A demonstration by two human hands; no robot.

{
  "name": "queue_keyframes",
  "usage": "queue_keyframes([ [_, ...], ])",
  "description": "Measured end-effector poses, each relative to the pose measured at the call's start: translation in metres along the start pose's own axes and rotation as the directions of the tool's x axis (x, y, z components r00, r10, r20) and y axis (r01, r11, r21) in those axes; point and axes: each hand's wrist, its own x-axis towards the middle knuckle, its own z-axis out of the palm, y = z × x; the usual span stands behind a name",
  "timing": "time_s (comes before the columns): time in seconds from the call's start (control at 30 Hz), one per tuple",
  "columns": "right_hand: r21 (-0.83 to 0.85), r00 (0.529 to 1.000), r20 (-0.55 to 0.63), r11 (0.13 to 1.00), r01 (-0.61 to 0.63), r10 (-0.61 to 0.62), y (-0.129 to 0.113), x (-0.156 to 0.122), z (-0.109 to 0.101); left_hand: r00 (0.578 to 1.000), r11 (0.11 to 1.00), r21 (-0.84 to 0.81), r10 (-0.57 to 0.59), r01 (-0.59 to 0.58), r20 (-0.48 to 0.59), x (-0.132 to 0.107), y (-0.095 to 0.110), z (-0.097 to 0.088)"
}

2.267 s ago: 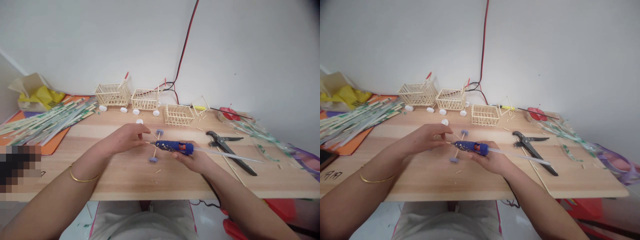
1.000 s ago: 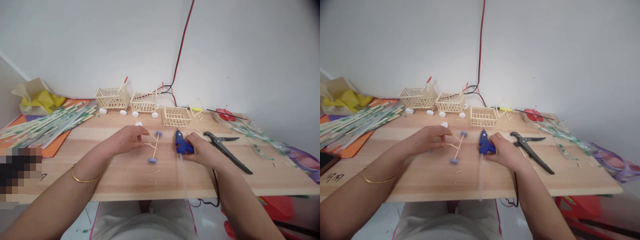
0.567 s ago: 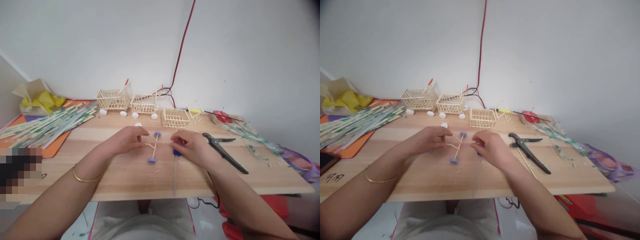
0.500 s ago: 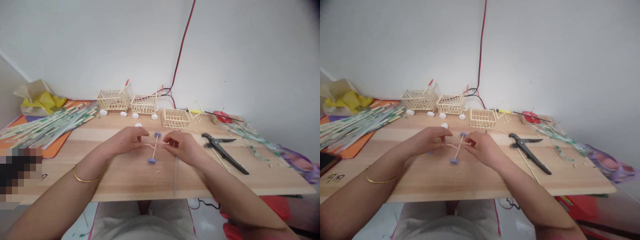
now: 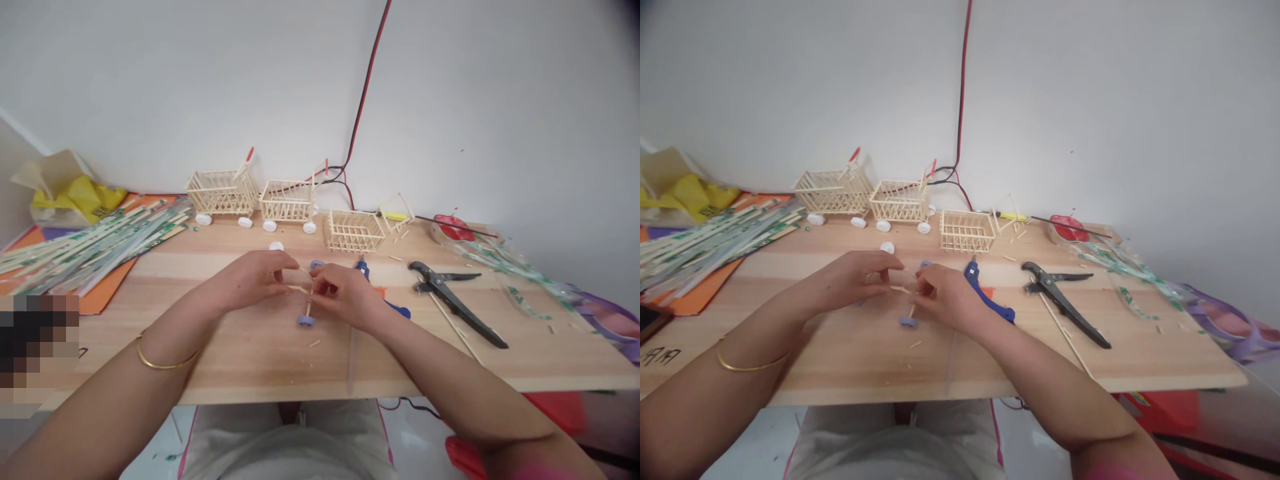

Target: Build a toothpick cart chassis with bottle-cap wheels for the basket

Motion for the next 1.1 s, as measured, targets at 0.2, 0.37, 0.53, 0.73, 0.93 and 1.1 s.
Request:
queue_keyframes([
  [0.2, -0.004, 0.997, -0.028, 0.998, 0.068, -0.068, -0.0006, -0.0007, 0.0007, 1.0, 1.0, 0.004, 0.005, -0.005, 0.006, 0.0012, 0.0004, 0.0008],
  [0.37, 0.016, 0.993, -0.029, 0.993, 0.115, -0.115, 0.0016, -0.0011, 0.0007, 1.0, 1.0, -0.007, -0.008, 0.008, 0.005, 0.0011, 0.0005, 0.0009],
  [0.53, 0.009, 0.991, -0.003, 0.991, 0.134, -0.134, 0.0033, -0.001, 0.0011, 1.0, 1.0, -0.006, 0.001, -0.001, 0.006, 0.001, -0.0005, 0.0016],
  [0.73, 0.019, 0.989, -0.012, 0.989, 0.149, -0.149, 0.0041, -0.0014, 0.0032, 1.0, 1.0, 0.012, -0.009, 0.009, 0.011, 0.001, -0.0006, 0.0014],
  [0.93, 0.026, 0.989, -0.01, 0.989, 0.149, -0.148, 0.0036, -0.0017, 0.0034, 1.0, 1.0, 0.024, -0.002, 0.001, 0.014, 0.0007, 0.0004, 0.0009],
  [1.1, 0.009, 0.991, -0.021, 0.991, 0.136, -0.136, 0.0009, -0.0022, 0.0025, 1.0, 1.0, 0.024, -0.002, 0.001, 0.012, 0.0008, 0.0015, 0.0005],
])
